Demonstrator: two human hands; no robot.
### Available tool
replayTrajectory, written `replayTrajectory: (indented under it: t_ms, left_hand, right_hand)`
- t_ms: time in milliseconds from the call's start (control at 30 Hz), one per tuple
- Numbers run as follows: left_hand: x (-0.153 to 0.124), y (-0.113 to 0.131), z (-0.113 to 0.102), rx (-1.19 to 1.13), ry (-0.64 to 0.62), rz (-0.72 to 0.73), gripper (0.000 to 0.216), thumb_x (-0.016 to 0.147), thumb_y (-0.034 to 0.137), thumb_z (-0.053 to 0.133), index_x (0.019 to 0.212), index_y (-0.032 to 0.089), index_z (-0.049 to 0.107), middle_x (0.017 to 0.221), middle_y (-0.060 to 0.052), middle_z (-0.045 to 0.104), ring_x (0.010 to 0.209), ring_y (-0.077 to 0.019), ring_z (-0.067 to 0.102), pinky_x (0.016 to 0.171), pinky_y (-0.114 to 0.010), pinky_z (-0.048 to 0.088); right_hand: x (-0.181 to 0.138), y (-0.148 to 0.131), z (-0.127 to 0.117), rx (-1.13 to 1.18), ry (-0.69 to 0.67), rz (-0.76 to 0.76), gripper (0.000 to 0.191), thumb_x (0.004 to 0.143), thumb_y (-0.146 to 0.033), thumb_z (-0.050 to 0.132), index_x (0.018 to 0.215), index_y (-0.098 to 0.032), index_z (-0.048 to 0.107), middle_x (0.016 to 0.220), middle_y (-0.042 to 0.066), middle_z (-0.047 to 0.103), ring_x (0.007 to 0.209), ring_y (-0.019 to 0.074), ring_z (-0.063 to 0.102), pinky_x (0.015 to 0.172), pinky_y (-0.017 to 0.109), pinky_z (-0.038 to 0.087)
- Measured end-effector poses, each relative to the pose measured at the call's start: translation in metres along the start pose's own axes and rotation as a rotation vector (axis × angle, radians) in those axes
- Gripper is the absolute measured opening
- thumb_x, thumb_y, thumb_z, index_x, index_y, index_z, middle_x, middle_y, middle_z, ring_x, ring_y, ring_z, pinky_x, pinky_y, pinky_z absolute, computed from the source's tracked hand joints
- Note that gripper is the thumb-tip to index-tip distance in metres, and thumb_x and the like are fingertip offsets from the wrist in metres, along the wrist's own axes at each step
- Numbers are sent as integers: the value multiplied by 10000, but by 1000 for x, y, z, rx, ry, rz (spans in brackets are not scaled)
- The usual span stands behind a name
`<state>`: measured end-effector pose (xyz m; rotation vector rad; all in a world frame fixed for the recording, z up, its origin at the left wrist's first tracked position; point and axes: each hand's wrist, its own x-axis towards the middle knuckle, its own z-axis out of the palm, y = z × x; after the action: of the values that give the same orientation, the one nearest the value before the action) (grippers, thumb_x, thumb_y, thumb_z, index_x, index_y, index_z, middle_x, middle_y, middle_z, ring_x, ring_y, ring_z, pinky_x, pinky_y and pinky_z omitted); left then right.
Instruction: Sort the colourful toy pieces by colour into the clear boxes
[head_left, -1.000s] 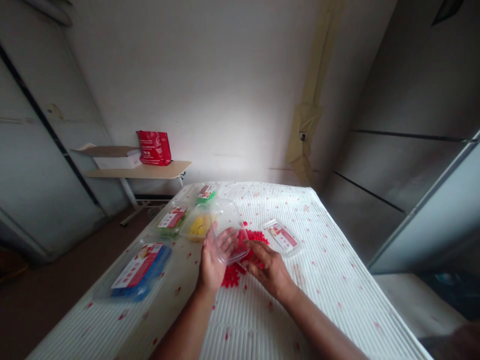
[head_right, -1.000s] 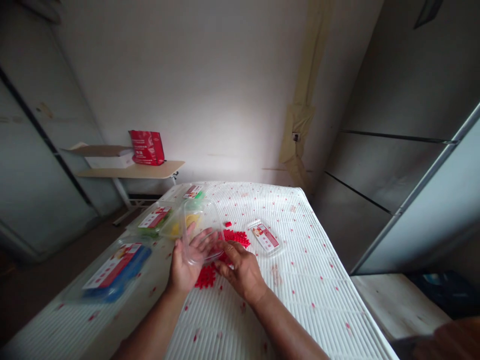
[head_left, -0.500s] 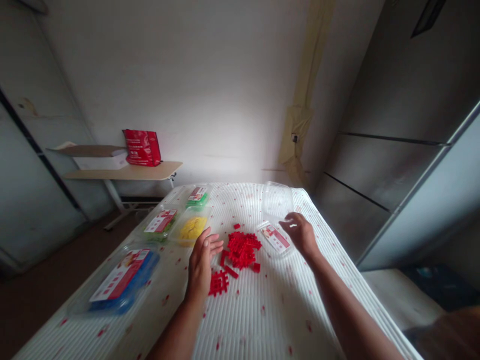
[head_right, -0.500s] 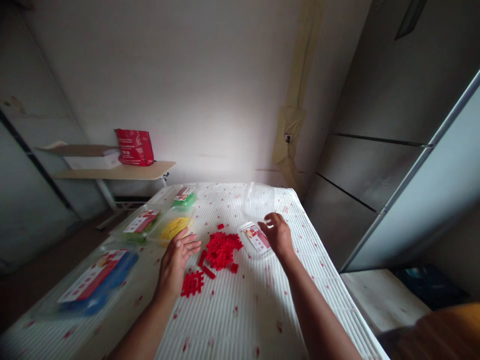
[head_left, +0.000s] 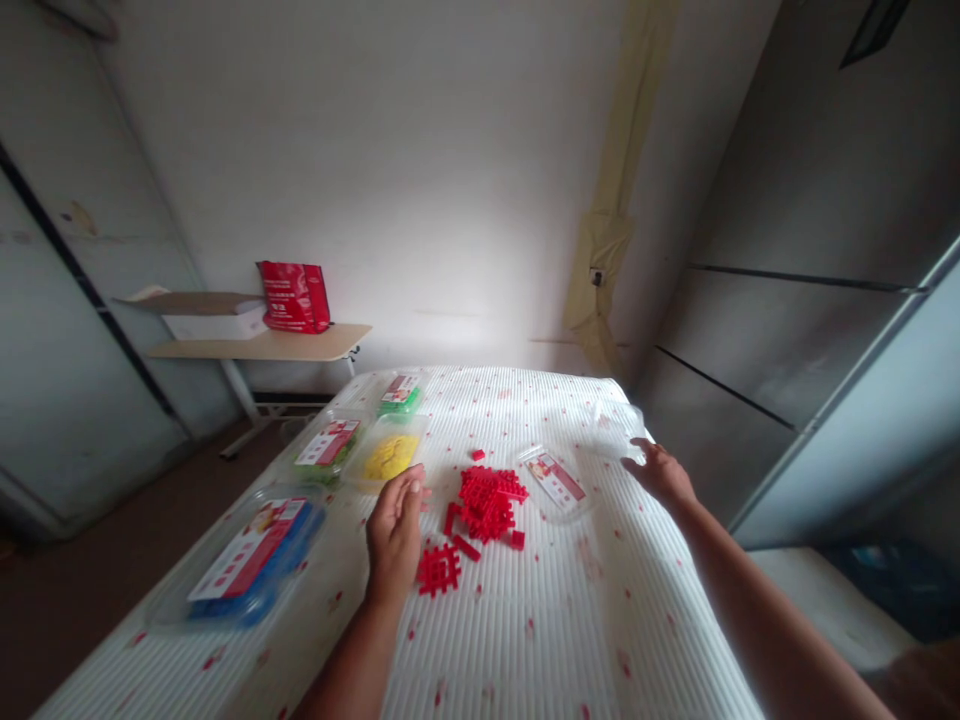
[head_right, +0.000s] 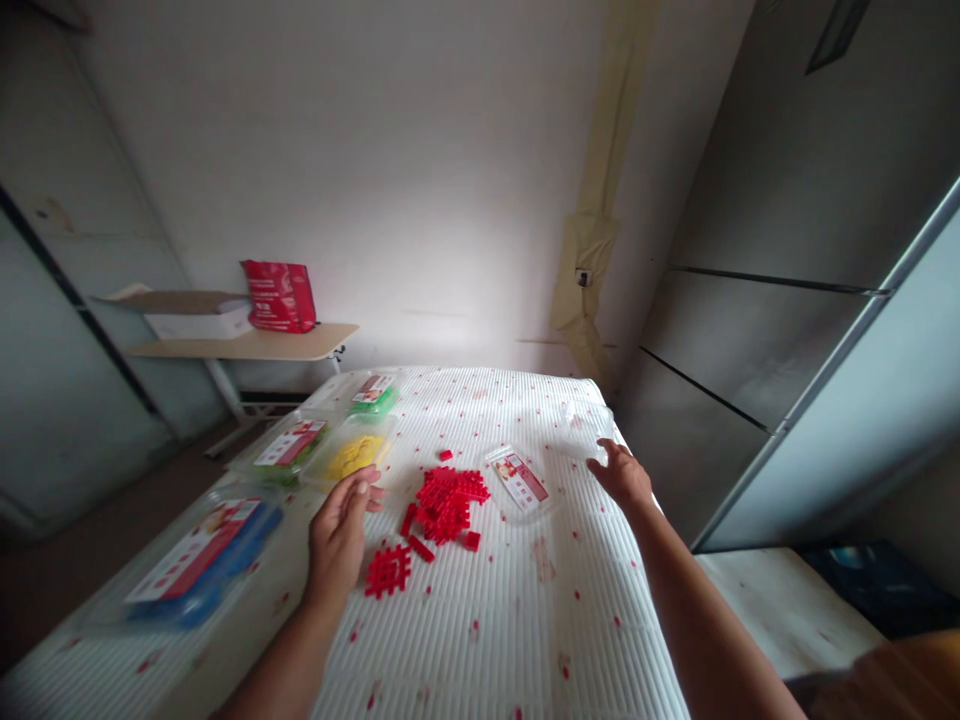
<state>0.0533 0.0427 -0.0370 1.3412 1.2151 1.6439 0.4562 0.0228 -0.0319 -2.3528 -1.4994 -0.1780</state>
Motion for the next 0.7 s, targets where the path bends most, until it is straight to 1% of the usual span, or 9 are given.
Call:
replayTrajectory:
  t_ms: [67, 167, 233, 267, 367, 433, 500, 567, 700]
  left_hand:
    - [5, -3, -5, 44, 60, 38, 390, 794, 467, 498, 970, 141, 616, 930, -86, 663, 764, -175, 625, 682, -287, 510]
    - [13, -11, -13, 139, 144, 149, 322, 791, 423, 516, 926, 154, 632, 930, -77, 660, 829, -181, 615, 713, -283, 493]
    - [17, -15, -18, 215, 187, 226, 271, 794, 382, 520, 900, 163, 639, 915, -66, 654, 813, -171, 604, 698, -277, 484]
    - [19, -15, -21, 254, 205, 262, 249, 797, 362, 518, 887, 166, 641, 907, -62, 652, 803, -167, 599, 692, -278, 481]
    - [24, -14, -27, 389, 250, 380, 194, 798, 310, 511, 833, 174, 646, 884, -59, 658, 827, -178, 592, 749, -308, 470]
    - [26, -13, -30, 507, 254, 444, 169, 793, 275, 505, 789, 180, 644, 863, -58, 667, 847, -190, 591, 809, -338, 449]
    - [27, -10, -34, 663, 244, 427, 155, 782, 250, 506, 784, 188, 648, 876, -56, 672, 859, -206, 585, 830, -365, 428]
    - [26, -8, -35, 845, 216, 334, 154, 769, 254, 525, 827, 206, 659, 939, -52, 669, 910, -236, 564, 817, -389, 413]
    - [20, -7, -33, 1105, 105, 212, 228, 747, 325, 577, 945, 242, 656, 1094, -49, 620, 1049, -277, 487, 821, -420, 381]
  right_hand:
    - [-6, -4, -7, -55, 17, 23, 525, 787, -424, 515, 1249, -177, 486, 1087, 131, 623, 867, 231, 627, 672, 317, 458]
    - [-22, -22, -21, -155, 185, 11, 558, 805, -429, 487, 1284, -145, 451, 1047, 159, 615, 867, 271, 605, 674, 359, 443]
    - [-36, -40, -27, -164, 275, -118, 481, 828, -386, 467, 1232, -128, 499, 1019, 161, 617, 896, 279, 585, 720, 378, 437]
    - [-42, -49, -27, -132, 272, -223, 430, 838, -367, 462, 1187, -127, 536, 1012, 156, 620, 907, 270, 580, 747, 374, 437]
    - [-59, -76, -16, 11, 108, -555, 319, 845, -347, 482, 1059, -154, 619, 1030, 134, 633, 936, 235, 574, 806, 345, 441]
    - [-69, -91, -5, 39, -12, -659, 303, 834, -362, 505, 1038, -182, 639, 1102, 129, 621, 995, 241, 560, 824, 355, 442]
    - [-77, -103, 4, 17, -106, -667, 311, 827, -384, 510, 1041, -203, 645, 1168, 128, 599, 1049, 257, 541, 824, 376, 444]
    - [-84, -111, 9, -19, -172, -645, 318, 833, -397, 496, 1041, -212, 648, 1183, 127, 594, 1070, 268, 532, 818, 389, 444]
    - [-92, -117, 12, -87, -173, -595, 303, 862, -351, 446, 1032, -196, 643, 1161, 128, 608, 1060, 269, 534, 823, 395, 435]
